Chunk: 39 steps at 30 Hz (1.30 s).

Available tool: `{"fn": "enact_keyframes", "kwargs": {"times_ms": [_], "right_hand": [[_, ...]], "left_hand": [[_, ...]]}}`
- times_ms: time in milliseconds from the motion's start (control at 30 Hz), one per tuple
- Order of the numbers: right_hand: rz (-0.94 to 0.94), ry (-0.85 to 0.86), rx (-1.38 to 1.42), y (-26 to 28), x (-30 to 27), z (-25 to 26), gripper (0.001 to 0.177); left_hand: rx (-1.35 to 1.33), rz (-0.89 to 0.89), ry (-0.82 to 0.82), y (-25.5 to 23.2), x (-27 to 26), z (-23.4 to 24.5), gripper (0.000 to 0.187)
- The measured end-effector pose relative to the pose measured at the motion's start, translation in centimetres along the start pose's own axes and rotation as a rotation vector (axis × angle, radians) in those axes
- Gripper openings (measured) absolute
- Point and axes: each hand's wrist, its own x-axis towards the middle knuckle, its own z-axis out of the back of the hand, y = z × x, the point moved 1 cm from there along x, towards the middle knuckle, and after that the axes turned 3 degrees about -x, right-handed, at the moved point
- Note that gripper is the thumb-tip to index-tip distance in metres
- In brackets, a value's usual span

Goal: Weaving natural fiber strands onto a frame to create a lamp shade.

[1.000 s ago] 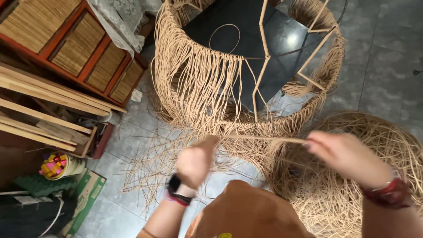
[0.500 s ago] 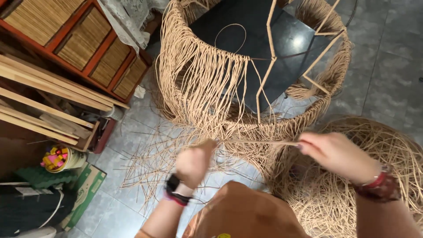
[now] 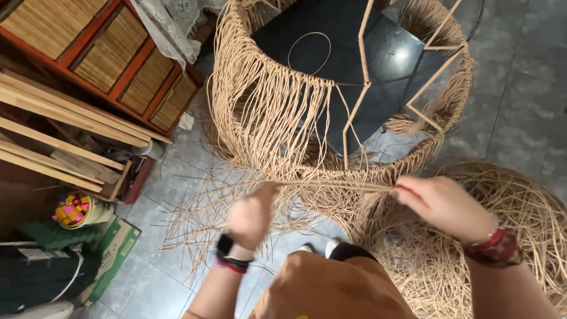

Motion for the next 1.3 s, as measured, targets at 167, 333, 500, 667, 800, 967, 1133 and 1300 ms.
{"fn": "enact_keyframes", "kwargs": {"times_ms": [167, 333, 500, 667, 800, 967, 1133, 1300], "right_hand": [[0.126, 0.013, 0.134, 2.0, 2.9, -0.6, 0.035], [0.305, 0.008, 0.075, 2.0, 6.0, 0.8, 0.025], [0.21, -0.063, 0.059, -5.7, 8.3, 5.1, 0.034], [0.374, 0.04, 0.09, -1.7, 11.5, 4.8, 0.032], [0.509, 0.09, -0.037, -3.7, 14.5, 2.8, 0.029], [0.467, 0.078, 0.032, -9.9, 15.9, 5.0, 0.051], [0.448, 0.062, 0.056, -10.0, 16.5, 7.7, 0.05], [0.527, -0.007, -0.156, -9.7, 17.9, 8.1, 0.041]], "left_hand": [[0.325, 0.042, -0.28, -5.7, 2.2, 0.1, 0.078], [-0.023, 0.004, -0.053, -7.5, 5.1, -4.1, 0.073], [0.481, 0.202, -0.229, 3.3, 5.8, -6.7, 0.009], [0.209, 0.196, -0.145, -5.7, 10.6, -5.2, 0.038], [-0.265, 0.032, -0.011, -11.6, 14.0, -3.9, 0.076], [-0.109, 0.163, -0.307, -5.3, 13.1, -4.0, 0.016], [-0.297, 0.206, -0.238, -2.7, 12.9, -0.2, 0.018], [-0.311, 0.226, -0.191, -1.9, 14.1, 0.9, 0.017]]}}
